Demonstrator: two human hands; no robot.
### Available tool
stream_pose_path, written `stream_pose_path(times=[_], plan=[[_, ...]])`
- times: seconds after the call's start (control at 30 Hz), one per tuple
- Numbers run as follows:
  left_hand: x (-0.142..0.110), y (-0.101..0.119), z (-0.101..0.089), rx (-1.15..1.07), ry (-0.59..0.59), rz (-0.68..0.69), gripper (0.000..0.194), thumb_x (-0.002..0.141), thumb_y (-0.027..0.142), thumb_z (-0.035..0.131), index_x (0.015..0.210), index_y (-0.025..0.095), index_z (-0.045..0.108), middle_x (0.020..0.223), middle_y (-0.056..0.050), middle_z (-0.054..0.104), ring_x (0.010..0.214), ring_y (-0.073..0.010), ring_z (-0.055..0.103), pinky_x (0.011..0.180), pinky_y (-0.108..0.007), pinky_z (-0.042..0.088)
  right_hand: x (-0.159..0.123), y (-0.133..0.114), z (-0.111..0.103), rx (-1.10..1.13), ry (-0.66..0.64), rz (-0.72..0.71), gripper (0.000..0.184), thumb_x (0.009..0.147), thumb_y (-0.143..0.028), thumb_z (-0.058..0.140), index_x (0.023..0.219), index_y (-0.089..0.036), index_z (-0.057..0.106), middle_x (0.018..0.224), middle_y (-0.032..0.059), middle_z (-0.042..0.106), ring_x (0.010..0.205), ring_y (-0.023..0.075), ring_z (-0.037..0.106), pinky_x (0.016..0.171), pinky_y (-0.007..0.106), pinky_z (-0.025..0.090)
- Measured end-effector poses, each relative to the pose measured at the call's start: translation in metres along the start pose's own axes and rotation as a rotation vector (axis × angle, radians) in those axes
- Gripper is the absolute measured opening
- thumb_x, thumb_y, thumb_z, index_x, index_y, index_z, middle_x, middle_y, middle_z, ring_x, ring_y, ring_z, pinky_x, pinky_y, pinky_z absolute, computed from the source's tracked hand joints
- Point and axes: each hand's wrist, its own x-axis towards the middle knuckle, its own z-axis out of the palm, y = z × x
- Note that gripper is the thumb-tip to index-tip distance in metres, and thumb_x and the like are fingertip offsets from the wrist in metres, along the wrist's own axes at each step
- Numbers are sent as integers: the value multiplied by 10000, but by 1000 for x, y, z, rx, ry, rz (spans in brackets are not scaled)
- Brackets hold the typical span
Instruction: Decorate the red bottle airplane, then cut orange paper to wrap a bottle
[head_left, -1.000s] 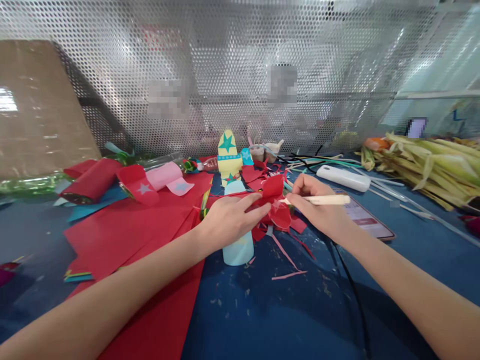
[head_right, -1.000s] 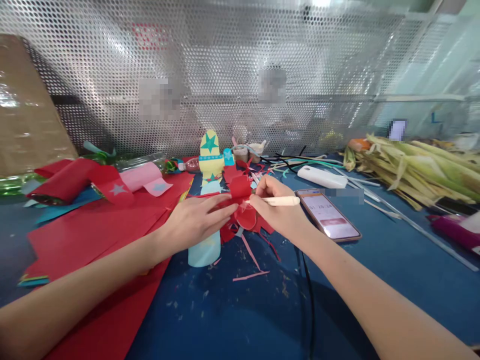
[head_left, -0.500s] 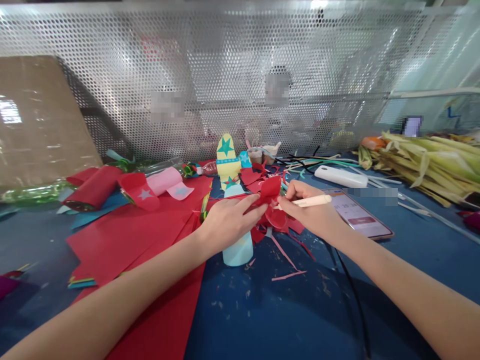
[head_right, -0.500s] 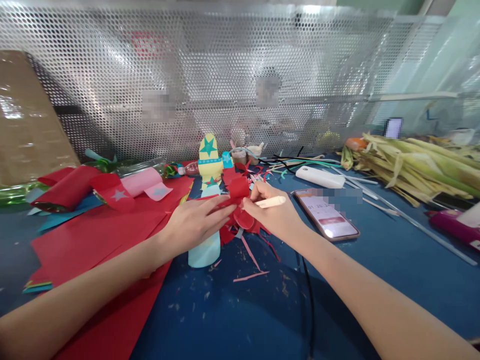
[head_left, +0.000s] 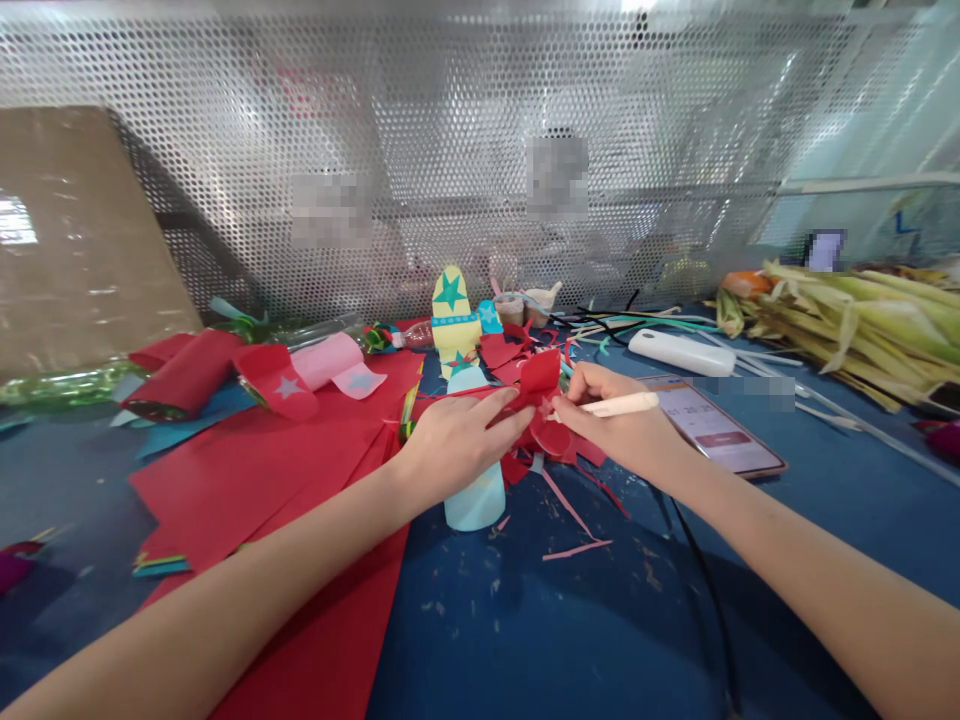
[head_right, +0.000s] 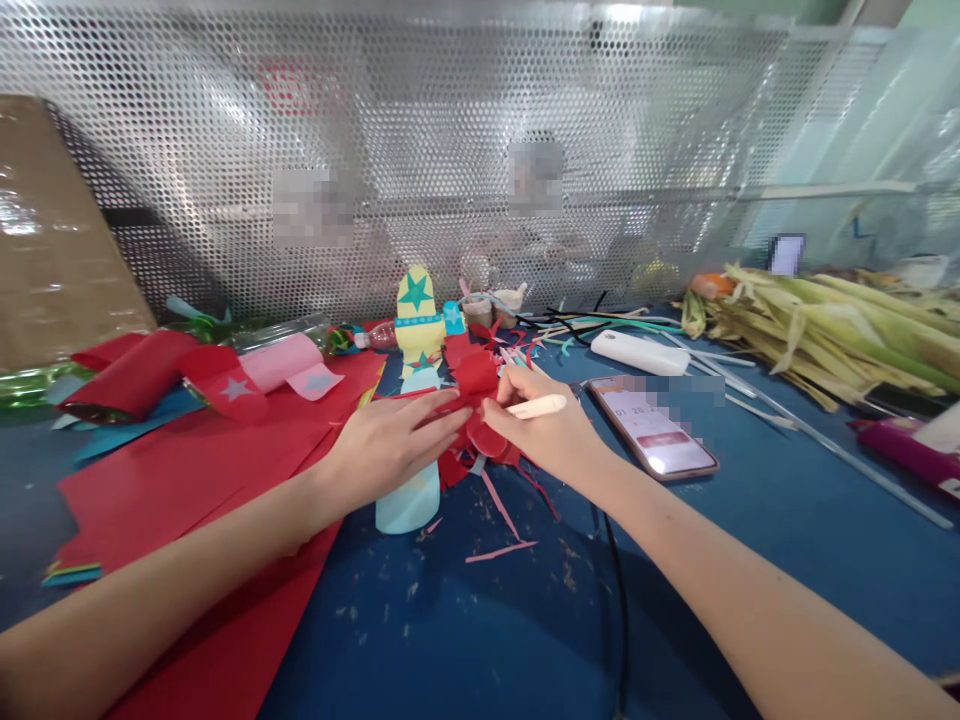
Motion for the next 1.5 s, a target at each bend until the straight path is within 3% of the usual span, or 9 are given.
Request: stream_pose_path(times=[1.5], plan=[[-1,-1,1,-14,-16,0,233,910,246,472,1106,213,593,1084,-74,663,705,-163,663,540,-269,518,0,-3,-2,-14,11,-3,211,781,-262,535,636,-223,387,559,-62,420,491,98,354,500,240,283]])
